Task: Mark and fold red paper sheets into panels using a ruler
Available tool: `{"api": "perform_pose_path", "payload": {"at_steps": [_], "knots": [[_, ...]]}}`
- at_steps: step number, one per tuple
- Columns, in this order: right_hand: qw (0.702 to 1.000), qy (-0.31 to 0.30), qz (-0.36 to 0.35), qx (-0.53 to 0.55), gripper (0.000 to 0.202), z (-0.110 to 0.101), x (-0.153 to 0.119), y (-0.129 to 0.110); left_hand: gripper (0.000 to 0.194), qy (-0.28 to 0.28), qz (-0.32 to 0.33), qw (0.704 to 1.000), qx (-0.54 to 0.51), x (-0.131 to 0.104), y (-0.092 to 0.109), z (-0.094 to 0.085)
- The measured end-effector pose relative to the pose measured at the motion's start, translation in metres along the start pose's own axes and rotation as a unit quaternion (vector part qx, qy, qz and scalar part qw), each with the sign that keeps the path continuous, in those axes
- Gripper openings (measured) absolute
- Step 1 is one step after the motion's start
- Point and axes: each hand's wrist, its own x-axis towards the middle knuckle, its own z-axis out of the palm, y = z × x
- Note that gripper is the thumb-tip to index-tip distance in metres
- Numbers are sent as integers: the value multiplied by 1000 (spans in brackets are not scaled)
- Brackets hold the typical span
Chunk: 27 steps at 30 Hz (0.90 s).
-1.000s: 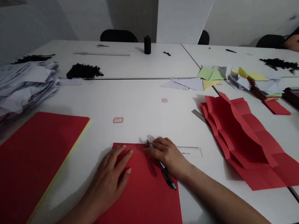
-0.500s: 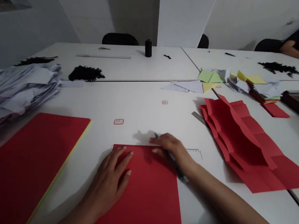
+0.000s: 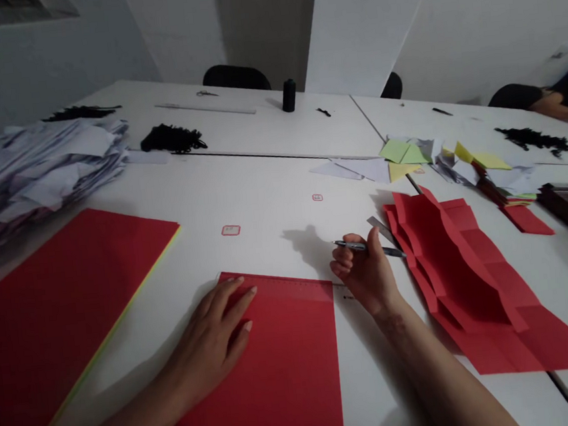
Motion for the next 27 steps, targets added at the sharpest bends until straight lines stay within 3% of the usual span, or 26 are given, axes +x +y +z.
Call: {"api": "perform_pose_path", "payload": {"at_steps": [5,10,11,15,18,23,27], "knots": [[1000,6,4,17,28,-8,1,-17,43,1,-1,1000,4,-1,1,1],[977,5,-207,56,29,-16,-4,-43,42,-4,0,1000,5,0,1,0],[975,19,-218,27,28,-16,-4,-41,42,-5,0,1000,7,0,1,0],[965,50,-147,-213,26,-4,-2,-13,42,-2,1,1000,13,-1,1,1],[933,-14,-143,-330,25,15,0,7,42,4,5,1000,16,-2,1,1],[867,-171,-100,-456,21,42,16,27,42,5,8,1000,11,0,-1,0],[852,-202,-82,-476,19,54,31,46,43,5,7,1000,0,2,-1,-1]]}}
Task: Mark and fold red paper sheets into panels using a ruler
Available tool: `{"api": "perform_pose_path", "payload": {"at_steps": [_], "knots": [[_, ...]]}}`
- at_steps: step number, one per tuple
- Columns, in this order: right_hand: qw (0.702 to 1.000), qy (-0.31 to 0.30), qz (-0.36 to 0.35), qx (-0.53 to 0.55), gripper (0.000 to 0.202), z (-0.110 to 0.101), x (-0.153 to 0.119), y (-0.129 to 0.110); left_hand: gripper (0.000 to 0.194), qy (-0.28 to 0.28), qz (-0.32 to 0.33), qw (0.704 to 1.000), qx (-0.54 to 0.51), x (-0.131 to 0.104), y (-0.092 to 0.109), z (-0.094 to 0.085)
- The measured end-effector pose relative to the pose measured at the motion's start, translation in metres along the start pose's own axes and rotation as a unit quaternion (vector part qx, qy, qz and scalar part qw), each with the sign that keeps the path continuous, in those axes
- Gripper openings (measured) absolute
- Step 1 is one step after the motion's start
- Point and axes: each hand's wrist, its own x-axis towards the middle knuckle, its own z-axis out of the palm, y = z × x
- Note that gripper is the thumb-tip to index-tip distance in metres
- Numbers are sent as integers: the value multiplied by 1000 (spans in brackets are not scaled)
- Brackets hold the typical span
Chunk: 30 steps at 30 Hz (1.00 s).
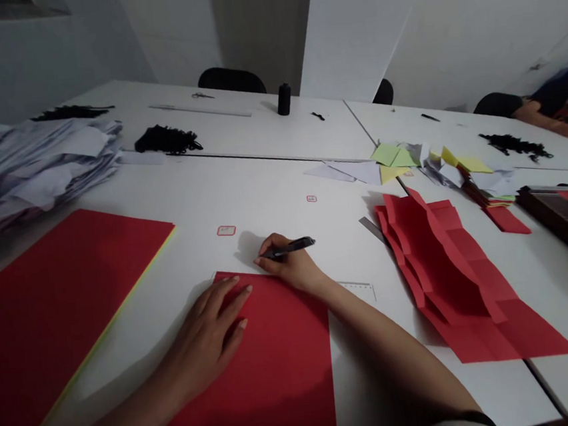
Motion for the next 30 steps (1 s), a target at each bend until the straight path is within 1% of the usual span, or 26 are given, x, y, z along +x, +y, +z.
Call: {"api": "perform_pose_path", "payload": {"at_steps": [4,11,15,23,30], "knots": [[1000,5,4,-20,23,8,6,7,43,0,-3,1000,-8,0,0,1],[1000,-2,-11,-22,25,5,3,17,43,-1,-5,1000,-13,1,0,-1],[1000,0,-7,-14,27,4,3,17,43,-6,-1,1000,-10,1,0,-1],[999,-4,-1,-34,27,3,2,16,43,-6,-1,1000,-8,2,-2,1],[999,-6,-10,-48,27,3,3,18,43,-14,0,1000,-2,2,-1,1]]}}
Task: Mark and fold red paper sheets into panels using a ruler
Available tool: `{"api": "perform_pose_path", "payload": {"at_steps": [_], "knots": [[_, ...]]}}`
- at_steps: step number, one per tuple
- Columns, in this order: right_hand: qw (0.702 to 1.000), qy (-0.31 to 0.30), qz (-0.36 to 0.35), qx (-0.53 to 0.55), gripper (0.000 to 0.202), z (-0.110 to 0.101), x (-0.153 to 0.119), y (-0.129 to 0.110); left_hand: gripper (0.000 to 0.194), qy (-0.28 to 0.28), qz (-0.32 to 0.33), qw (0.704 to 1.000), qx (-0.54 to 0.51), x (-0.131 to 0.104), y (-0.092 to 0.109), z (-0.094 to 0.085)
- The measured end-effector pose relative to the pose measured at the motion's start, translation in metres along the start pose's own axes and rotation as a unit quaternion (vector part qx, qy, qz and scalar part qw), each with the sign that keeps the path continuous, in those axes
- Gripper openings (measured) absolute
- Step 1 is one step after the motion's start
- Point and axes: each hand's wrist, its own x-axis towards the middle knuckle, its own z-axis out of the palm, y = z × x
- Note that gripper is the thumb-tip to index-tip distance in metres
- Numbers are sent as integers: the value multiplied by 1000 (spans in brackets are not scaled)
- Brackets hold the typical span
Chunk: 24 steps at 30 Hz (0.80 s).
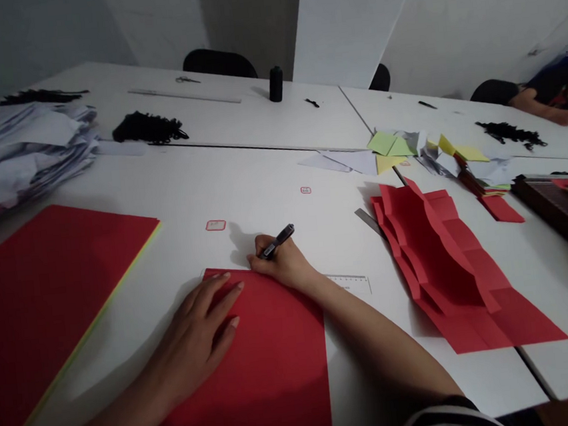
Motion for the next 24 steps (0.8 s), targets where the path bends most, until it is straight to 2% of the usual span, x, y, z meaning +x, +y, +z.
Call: {"api": "perform_pose_path", "payload": {"at_steps": [24], "knots": [[1000,-1,5,-5,25,4,-2,0,42,10,-2,1000,-4,0,2,-2]]}}
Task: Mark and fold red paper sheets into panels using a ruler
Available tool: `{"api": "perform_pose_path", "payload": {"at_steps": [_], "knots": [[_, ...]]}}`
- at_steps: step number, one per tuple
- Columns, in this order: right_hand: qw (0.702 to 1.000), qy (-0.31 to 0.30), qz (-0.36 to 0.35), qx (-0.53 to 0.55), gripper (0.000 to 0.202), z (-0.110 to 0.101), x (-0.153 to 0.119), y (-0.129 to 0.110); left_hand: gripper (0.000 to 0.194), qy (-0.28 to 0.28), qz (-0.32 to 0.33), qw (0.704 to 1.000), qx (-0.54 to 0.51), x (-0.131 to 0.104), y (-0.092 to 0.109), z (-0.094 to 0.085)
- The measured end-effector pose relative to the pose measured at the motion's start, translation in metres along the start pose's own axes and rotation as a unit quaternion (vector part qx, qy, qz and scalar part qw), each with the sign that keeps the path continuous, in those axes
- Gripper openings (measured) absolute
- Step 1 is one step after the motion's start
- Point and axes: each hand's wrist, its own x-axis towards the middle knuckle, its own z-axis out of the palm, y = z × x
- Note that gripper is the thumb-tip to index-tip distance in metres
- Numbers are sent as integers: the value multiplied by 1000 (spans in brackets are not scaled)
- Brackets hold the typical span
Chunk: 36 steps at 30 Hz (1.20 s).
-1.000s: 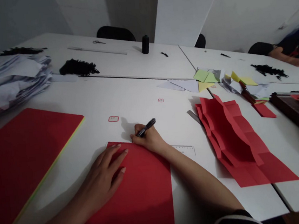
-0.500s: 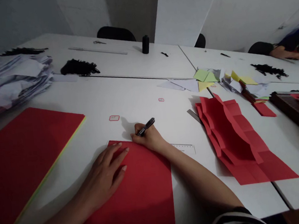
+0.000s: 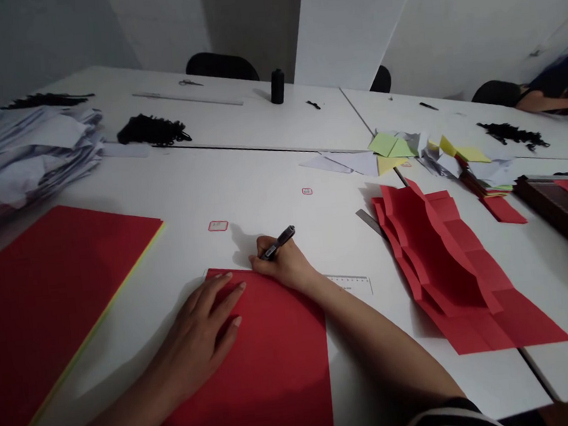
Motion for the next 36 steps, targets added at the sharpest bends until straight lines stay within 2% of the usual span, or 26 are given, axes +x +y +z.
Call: {"api": "perform_pose_path", "payload": {"at_steps": [3,6,9,11,13,15,17,18,22,25,36], "knots": [[999,18,5,30,29,-1,3,-1,43,0,0,1000,-9,-1,-1,1],[990,100,-5,97,32,-21,5,-14,43,4,0,1000,-15,-2,-3,3],[958,228,-79,153,30,-57,-1,-43,42,12,0,1000,-15,-2,-4,5],[930,287,-147,175,24,-78,-14,-62,42,13,0,1000,-14,-2,-5,6],[918,312,-188,156,18,-89,-30,-72,41,15,0,1000,-15,-2,-5,6],[941,277,-180,76,17,-89,-47,-68,41,18,-1,1000,-16,-1,-5,7],[972,190,-129,-60,16,-82,-63,-53,41,19,-2,1000,-12,0,-5,7],[977,132,-107,-132,15,-77,-70,-42,41,18,-1,1000,-8,0,-5,7],[960,25,-113,-256,24,-67,-92,-8,40,18,0,1000,-2,0,-4,6],[949,5,-110,-296,26,-65,-101,0,37,26,2,1000,2,-1,-4,5],[919,-21,-137,-369,31,-65,-105,-3,35,33,9,999,10,0,-7,4]]}}
